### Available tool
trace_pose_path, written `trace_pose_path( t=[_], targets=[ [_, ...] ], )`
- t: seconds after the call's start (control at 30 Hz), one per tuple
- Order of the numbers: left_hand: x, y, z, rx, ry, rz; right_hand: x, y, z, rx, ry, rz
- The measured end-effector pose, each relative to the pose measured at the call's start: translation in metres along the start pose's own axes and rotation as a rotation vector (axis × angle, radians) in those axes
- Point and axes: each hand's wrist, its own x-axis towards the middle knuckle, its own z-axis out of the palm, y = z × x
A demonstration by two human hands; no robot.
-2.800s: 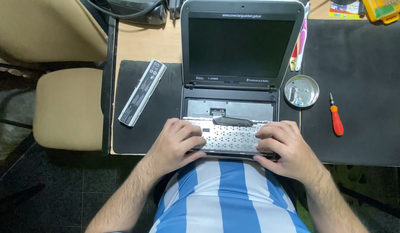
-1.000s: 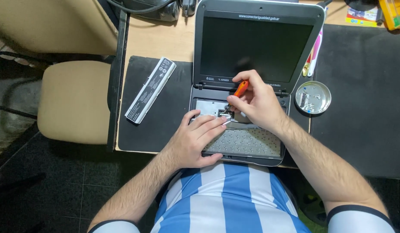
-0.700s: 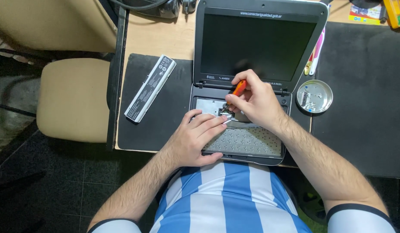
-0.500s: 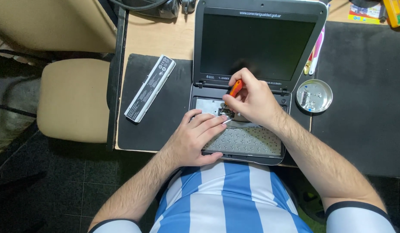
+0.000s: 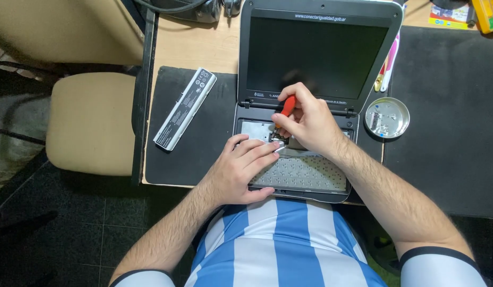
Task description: Disassembling a laptop by removing screws, the keyboard, and internal plastic frames.
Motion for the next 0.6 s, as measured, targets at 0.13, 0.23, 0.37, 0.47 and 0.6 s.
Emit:
trace_pose_path(
  t=[0.13, 0.23, 0.37, 0.47, 0.6],
  targets=[
    [-0.0003, -0.0003, 0.0009, 0.006, 0.002, 0.001, -0.0004, 0.0020, 0.0014, -0.001, 0.007, 0.010],
    [-0.0002, -0.0005, 0.0011, 0.003, -0.003, 0.000, -0.0003, 0.0016, 0.0010, -0.006, 0.010, 0.006],
    [-0.0004, -0.0004, 0.0011, 0.001, -0.004, -0.006, -0.0008, 0.0015, 0.0007, 0.007, 0.027, 0.007],
    [-0.0002, 0.0000, 0.0009, -0.005, -0.008, -0.008, -0.0013, 0.0013, 0.0007, 0.003, 0.022, 0.010],
    [-0.0004, 0.0003, 0.0015, -0.004, -0.009, -0.013, -0.0006, 0.0001, 0.0009, -0.001, 0.011, 0.011]
  ],
)
